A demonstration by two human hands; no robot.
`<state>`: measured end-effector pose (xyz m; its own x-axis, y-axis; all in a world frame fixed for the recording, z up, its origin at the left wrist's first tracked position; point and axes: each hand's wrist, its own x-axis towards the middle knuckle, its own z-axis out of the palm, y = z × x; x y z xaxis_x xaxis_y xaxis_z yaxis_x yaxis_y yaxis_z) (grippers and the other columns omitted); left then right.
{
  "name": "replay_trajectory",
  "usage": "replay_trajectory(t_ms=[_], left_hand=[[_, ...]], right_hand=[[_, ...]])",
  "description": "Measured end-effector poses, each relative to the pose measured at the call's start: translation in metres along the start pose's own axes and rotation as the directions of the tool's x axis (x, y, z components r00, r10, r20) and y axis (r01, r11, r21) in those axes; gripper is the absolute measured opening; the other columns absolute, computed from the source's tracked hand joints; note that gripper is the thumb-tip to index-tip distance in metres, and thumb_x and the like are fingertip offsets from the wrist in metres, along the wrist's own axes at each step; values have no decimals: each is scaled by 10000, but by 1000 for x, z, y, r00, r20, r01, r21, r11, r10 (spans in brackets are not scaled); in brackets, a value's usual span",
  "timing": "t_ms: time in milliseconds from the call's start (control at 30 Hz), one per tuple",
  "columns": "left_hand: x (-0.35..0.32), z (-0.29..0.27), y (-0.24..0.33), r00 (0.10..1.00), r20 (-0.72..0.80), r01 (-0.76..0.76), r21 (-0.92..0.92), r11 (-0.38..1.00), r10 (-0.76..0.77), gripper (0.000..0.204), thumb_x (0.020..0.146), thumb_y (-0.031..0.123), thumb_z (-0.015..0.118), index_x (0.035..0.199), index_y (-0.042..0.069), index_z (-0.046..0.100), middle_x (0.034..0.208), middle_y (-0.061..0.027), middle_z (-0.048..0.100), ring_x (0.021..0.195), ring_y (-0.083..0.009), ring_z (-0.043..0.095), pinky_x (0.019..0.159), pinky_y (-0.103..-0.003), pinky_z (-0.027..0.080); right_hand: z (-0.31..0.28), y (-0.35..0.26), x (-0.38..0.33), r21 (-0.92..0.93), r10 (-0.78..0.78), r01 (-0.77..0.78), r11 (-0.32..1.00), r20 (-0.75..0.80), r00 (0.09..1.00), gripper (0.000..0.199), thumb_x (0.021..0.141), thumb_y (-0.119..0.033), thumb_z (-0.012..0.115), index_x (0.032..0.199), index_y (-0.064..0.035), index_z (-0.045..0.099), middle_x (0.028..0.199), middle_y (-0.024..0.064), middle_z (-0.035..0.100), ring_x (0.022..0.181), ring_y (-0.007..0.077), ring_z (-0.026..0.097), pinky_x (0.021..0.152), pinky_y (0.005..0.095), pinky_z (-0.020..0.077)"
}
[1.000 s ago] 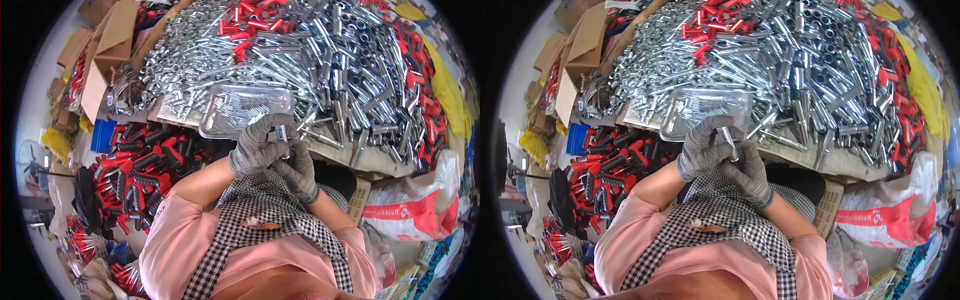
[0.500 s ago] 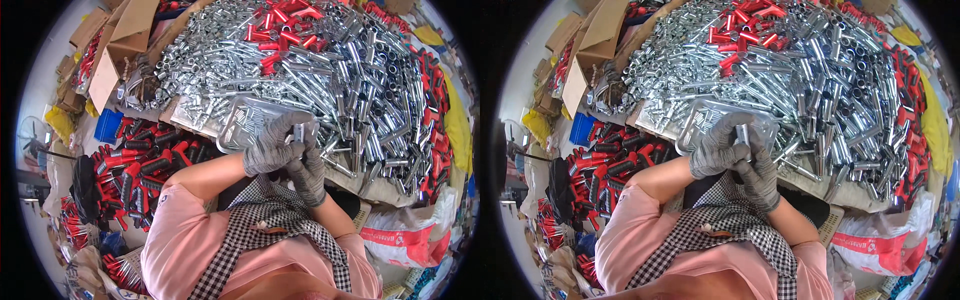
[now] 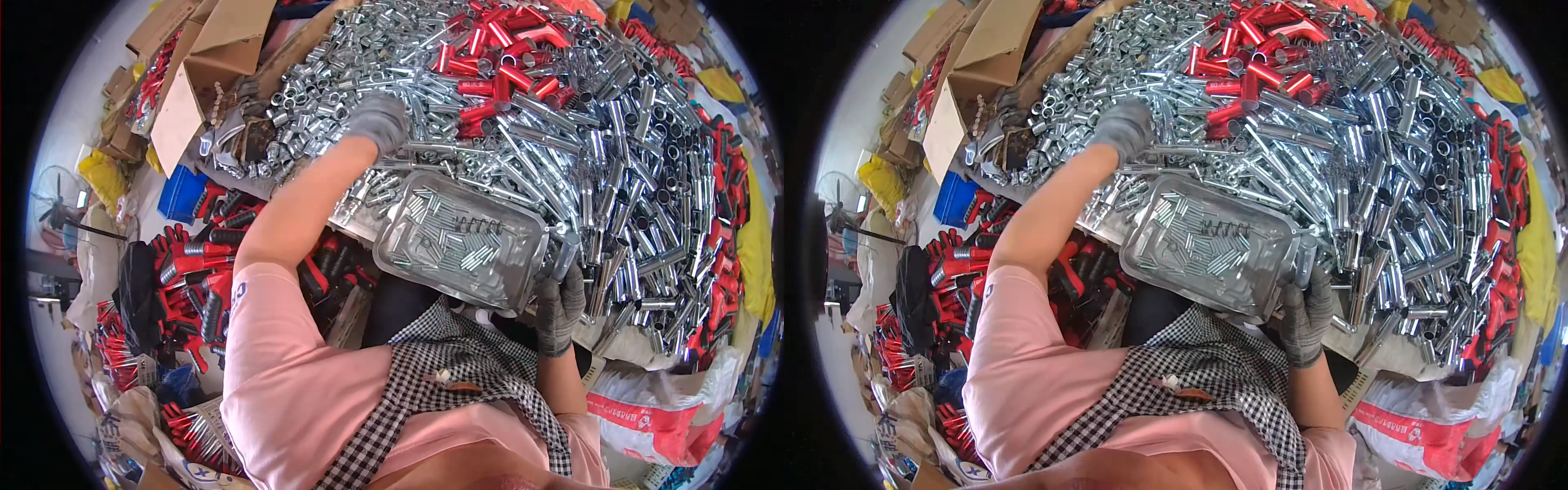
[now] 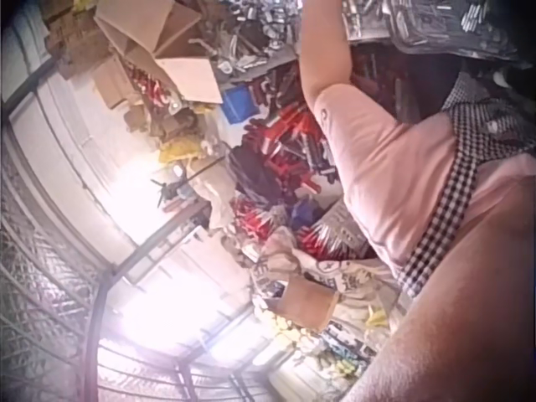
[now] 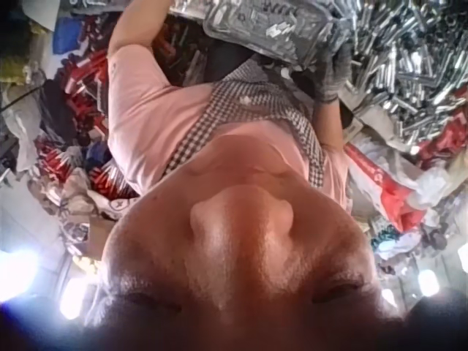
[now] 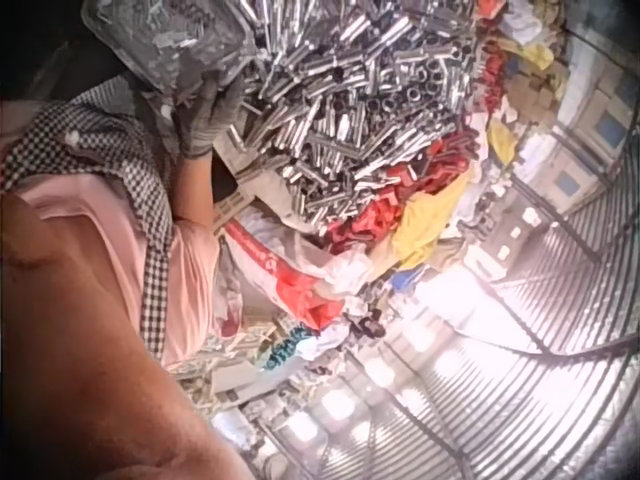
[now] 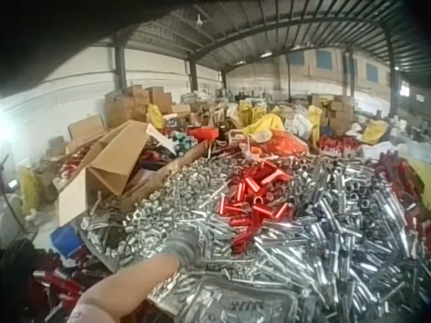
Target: Fitting red plastic caps onto the ends of small cylindrical metal tubes at a manual workstation.
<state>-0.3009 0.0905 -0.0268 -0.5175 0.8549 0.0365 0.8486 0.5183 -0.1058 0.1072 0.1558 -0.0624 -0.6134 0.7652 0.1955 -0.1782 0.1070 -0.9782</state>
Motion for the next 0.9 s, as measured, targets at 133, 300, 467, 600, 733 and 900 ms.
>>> replay_trajectory(t_ms=[133, 300, 467, 600, 733, 900], left_hand=[[28, 18, -12, 981, 169, -111, 67, 992, 98, 278, 766, 200, 612, 986, 43, 678, 994, -177, 664, 939, -328, 642, 772, -418, 531], [6, 16, 17, 812, -214, -582, -229, 781, 542, 407, 825, 223, 604, 1209, 92, 571, 1260, -141, 521, 1134, -305, 512, 962, -385, 424], [11, 7, 15, 812, -21, -580, 78, 811, 583, 588, 803, 439, 589, 1325, 186, 492, 1389, -97, 425, 1286, -262, 391, 1090, -487, 242], [29, 8, 14, 768, 1, -640, 54, 767, 640, 635, 732, 484, 626, 1292, 201, 525, 1387, -77, 430, 1278, -290, 391, 1097, -501, 203], [49, 20, 2, 644, -146, -757, 19, 653, 751, 598, 715, 406, 682, 1254, 185, 546, 1297, -104, 499, 1208, -286, 452, 1039, -434, 324], [87, 3, 46, 877, -119, -448, 150, 882, 466, 581, 747, 479, 643, 1218, 148, 562, 1180, -118, 528, 1122, -294, 497, 939, -452, 394]], right_hand=[[9, -3, 4, 4, -4, 4, 1000, 4, 1000, 375, 891, -242, 618, 1173, -26, 499, 920, 35, 590, 852, 117, 544, 774, 277, 453], [12, 1, 6, 52, -46, 47, 998, -24, 999, 368, 896, -209, 599, 1192, -15, 496, 909, 46, 589, 832, 126, 545, 773, 283, 453], [13, 5, 7, -9, -105, 105, 994, -14, 994, 339, 890, -162, 593, 1180, -8, 510, 899, 61, 598, 826, 145, 555, 782, 297, 455], [13, -4, 13, -18, -58, 58, 998, -5, 998, 322, 893, -152, 585, 1170, -6, 512, 908, 66, 604, 840, 141, 561, 778, 292, 457], [17, -36, 54, -591, -211, 341, 731, 279, 937, 300, 831, -58, 575, 1122, -9, 526, 917, 139, 615, 802, 245, 609, 720, 336, 482], [42, -23, 130, -645, -182, 675, 359, 660, 728, 264, 817, -83, 528, 1078, -51, 548, 1070, 124, 622, 1085, 304, 562, 970, 393, 406]])
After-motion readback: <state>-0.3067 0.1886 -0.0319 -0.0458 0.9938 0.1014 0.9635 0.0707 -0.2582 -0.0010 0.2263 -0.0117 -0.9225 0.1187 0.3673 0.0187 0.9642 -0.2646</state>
